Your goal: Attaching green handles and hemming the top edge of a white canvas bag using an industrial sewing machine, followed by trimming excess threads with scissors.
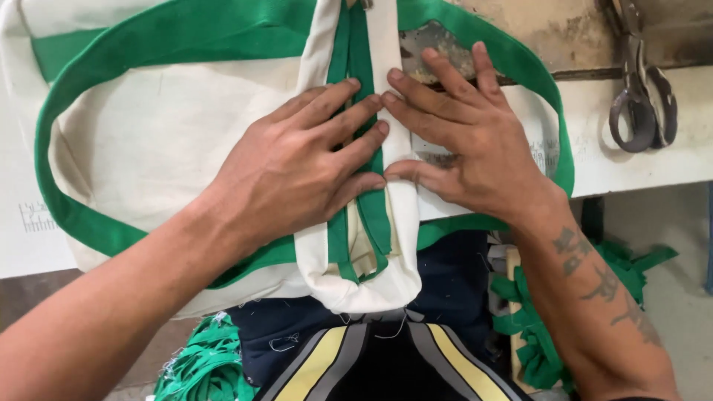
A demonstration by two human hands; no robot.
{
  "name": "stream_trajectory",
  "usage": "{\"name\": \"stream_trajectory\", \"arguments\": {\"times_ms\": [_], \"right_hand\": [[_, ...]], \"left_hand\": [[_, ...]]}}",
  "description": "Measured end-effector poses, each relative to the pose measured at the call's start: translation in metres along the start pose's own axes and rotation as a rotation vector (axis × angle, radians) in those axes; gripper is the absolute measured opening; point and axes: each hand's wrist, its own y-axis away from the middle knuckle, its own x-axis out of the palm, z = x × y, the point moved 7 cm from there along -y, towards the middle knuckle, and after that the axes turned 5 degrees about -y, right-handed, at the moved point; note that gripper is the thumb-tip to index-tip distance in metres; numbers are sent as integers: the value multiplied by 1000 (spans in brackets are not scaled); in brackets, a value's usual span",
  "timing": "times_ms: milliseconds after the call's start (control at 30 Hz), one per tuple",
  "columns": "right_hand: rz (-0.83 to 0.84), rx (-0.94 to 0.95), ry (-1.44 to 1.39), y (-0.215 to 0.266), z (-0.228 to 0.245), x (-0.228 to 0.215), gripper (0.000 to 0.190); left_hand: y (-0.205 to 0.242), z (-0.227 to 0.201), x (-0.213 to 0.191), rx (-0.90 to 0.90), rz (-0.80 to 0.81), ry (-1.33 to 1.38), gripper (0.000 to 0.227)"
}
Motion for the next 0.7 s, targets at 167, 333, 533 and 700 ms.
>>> {"name": "stream_trajectory", "arguments": {"times_ms": [167,333,533,700], "right_hand": [[-30,51,11,0,-1,-2,88],[-17,70,71,0,2,1,84],[37,115,121,2,5,6,80],[44,149,151,2,7,10,78]], "left_hand": [[2,8,1,-85,-48,170,70],[4,5,1,-52,-72,101,70],[5,6,2,-51,-76,118,70],[6,9,4,-115,-27,174,76]]}}
